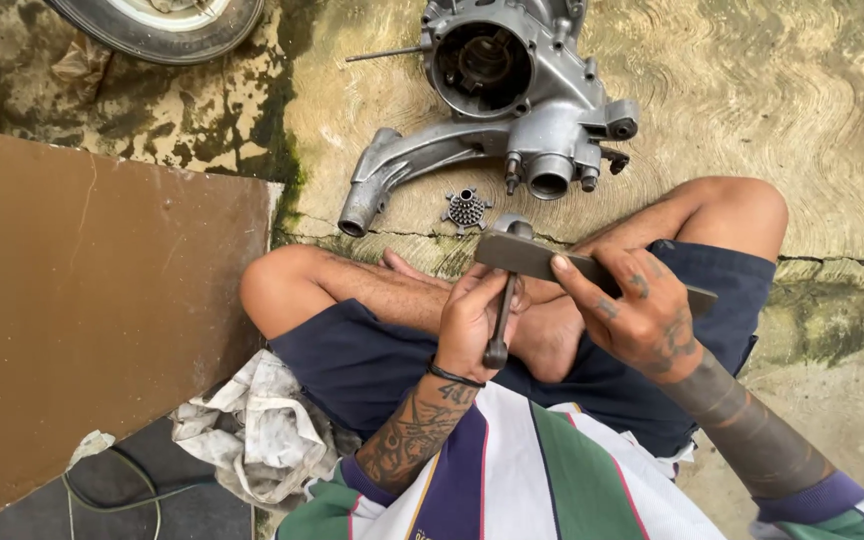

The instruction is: Cleaning and sanding a motorcycle piston and connecting rod using a whetstone

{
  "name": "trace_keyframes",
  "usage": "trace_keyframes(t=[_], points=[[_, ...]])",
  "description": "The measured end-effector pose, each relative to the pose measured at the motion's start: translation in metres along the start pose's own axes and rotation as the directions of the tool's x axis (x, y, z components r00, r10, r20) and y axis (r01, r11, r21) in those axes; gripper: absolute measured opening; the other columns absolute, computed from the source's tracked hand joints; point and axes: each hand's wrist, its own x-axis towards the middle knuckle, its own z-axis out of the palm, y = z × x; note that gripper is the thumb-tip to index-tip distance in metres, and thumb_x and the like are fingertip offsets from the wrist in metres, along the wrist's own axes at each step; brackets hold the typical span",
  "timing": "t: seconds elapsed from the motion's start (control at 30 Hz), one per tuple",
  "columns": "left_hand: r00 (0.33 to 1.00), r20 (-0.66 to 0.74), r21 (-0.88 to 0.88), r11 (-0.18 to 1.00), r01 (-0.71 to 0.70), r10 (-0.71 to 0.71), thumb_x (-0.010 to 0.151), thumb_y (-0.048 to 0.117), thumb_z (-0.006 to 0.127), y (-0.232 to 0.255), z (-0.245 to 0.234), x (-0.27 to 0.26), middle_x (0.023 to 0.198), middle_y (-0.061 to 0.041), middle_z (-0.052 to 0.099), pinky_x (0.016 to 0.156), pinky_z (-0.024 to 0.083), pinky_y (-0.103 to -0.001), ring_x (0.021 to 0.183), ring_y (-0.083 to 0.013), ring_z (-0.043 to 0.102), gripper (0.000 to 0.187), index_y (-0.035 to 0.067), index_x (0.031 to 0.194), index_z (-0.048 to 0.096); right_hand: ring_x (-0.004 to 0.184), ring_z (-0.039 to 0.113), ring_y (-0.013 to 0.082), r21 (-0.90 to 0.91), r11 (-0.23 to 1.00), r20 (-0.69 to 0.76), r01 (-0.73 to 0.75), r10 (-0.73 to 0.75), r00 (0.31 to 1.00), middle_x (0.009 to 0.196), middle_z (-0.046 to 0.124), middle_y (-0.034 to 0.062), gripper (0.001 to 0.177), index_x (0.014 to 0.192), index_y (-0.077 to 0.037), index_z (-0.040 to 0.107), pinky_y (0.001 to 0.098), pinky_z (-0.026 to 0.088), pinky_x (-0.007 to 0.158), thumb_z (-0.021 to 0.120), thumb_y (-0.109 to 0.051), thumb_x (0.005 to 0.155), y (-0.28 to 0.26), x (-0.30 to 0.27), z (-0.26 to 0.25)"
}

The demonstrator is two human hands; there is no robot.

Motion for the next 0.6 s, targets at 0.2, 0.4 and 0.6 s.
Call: trace_keyframes(t=[0.2, 0.4, 0.6], points=[[0.994, 0.096, 0.06, 0.996, -0.063, 0.057, 0.096, 0.0, 0.055, 0.029, 0.021, -0.004, 0.095, -0.008, 0.068, 0.064, 0.038, -0.021, 0.068, -0.0088, 0.051, 0.032, -0.002, 0.128, 0.059, 0.061, 0.055, 0.0334, 0.01, 1.0, 0.018, -0.005, 0.005, 1.0, 0.097, 0.061, 0.0222, 0.028, 0.12, -0.007, 0.079, 0.044, 0.049, 0.058, 0.059, -0.009, 0.101, 0.002, -0.002, -0.004], [0.994, 0.111, 0.077, 0.997, -0.014, 0.006, 0.09, -0.004, 0.057, -0.006, 0.036, -0.004, 0.101, -0.019, 0.071, 0.065, 0.049, -0.027, 0.073, -0.0179, 0.065, 0.034, -0.008, 0.122, 0.065, 0.065, 0.056, 0.0328, -0.002, 1.0, 0.035, 0.03, -0.029, 0.999, 0.1, 0.061, 0.022, 0.031, 0.123, -0.007, 0.078, 0.0438, 0.05, 0.06, 0.056, -0.007, 0.1, 0.0, 0.018, -0.007], [0.998, 0.067, 0.129, 0.992, -0.017, 0.009, 0.09, -0.003, 0.059, -0.017, -0.007, 0.009, 0.101, -0.017, 0.072, 0.061, 0.046, -0.025, 0.066, -0.0143, 0.061, 0.033, -0.005, 0.122, 0.065, 0.064, 0.056, 0.034, 0.042, 0.999, 0.063, -0.012, 0.009, 0.998, 0.099, 0.062, 0.0219, 0.03, 0.122, -0.007, 0.078, 0.0452, 0.051, 0.06, 0.059, -0.01, 0.099, 0.001, 0.005, -0.004]])
